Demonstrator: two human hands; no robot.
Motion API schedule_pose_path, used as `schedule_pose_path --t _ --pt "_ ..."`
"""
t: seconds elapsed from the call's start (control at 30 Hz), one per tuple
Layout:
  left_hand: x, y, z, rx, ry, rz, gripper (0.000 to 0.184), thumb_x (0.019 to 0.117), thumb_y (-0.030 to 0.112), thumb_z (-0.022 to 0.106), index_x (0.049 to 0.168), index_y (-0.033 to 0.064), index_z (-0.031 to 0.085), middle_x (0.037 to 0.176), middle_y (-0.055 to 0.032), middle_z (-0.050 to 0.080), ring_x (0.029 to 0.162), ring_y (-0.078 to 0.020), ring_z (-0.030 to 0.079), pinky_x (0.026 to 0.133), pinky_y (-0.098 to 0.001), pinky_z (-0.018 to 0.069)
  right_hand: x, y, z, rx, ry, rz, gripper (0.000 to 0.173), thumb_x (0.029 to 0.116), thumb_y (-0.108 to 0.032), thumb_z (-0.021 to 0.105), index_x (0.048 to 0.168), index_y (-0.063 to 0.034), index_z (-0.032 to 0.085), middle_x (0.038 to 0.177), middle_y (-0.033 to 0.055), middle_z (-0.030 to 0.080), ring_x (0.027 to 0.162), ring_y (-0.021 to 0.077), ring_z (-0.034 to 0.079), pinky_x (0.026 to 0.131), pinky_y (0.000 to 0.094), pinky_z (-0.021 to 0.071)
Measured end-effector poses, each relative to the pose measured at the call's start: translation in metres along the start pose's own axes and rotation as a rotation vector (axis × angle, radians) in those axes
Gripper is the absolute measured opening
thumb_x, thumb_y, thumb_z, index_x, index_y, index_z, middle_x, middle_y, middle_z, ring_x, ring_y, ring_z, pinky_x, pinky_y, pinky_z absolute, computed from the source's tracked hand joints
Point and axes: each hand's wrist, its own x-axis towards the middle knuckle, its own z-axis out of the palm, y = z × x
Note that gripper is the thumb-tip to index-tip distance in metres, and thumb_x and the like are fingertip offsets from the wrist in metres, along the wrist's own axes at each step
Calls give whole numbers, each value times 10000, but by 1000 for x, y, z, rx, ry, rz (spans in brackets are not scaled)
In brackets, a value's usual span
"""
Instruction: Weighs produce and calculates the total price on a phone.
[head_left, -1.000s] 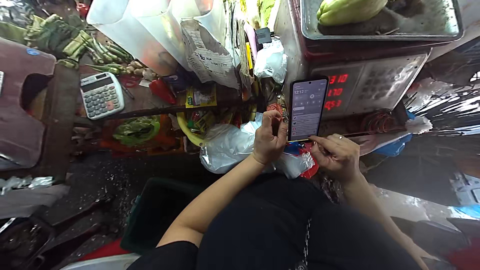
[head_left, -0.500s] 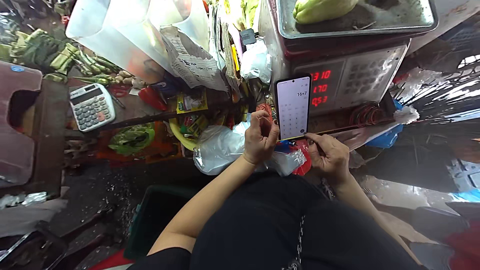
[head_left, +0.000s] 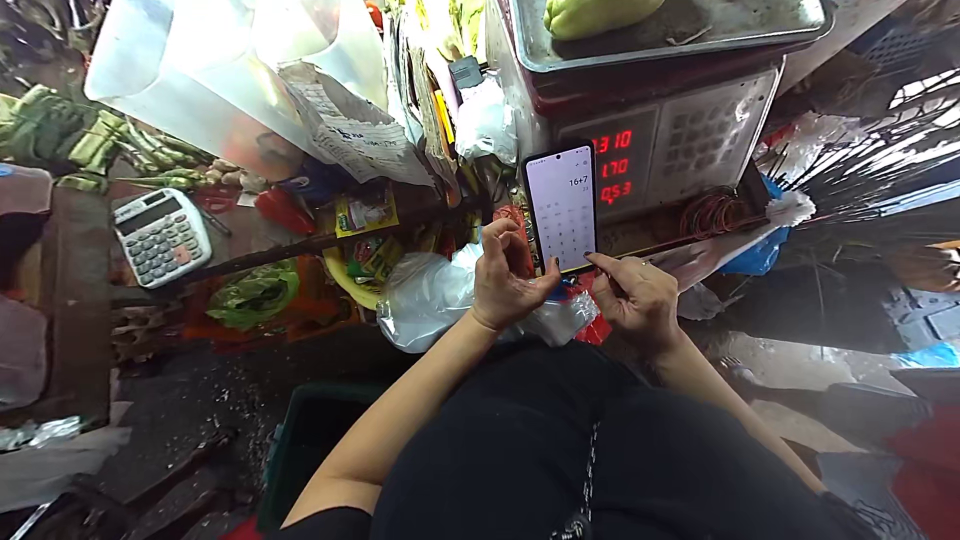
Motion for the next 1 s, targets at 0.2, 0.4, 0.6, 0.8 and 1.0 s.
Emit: schedule_pose_path --t 0.2,0.4,0.6,0.8,1.0 --pt "1 0 0 -3 -2 2 625 751 135 815 1236 20 437 746 -13 538 575 -77 507 511 -215 455 1 2 4 -31 1 12 333 1026 -246 520 1144 -95 792 672 53 650 582 160 578 519 316 440" --pt "2 1 0 31 -12 -27 603 768 129 803 1239 14 445 752 -13 536 584 -78 509 523 -215 462 5 -1 5 22 44 -26 339 1032 -252 513 1136 -89 792 637 45 624 562 147 550 515 303 423" --pt "3 0 -1 -9 -33 -27 610 777 119 798 1251 25 426 790 -22 541 589 -84 511 517 -219 468 6 -3 8 56 31 -24 329 1032 -233 520 1159 -75 780 661 49 651 574 146 568 532 303 449" --pt "3 -1 -1 -15 -26 -35 685 761 179 840 1271 44 404 820 -25 553 594 -84 523 507 -223 469 8 -3 12 -22 -24 -14 333 1035 -232 517 1214 -117 773 626 45 596 562 171 545 515 316 421" --pt "3 -3 2 -17 7 -42 681 760 191 847 1263 49 411 812 -9 538 600 -67 508 517 -208 465 -5 10 -9 97 172 107 335 1042 -245 505 1210 -79 742 725 50 676 619 108 604 579 295 524"
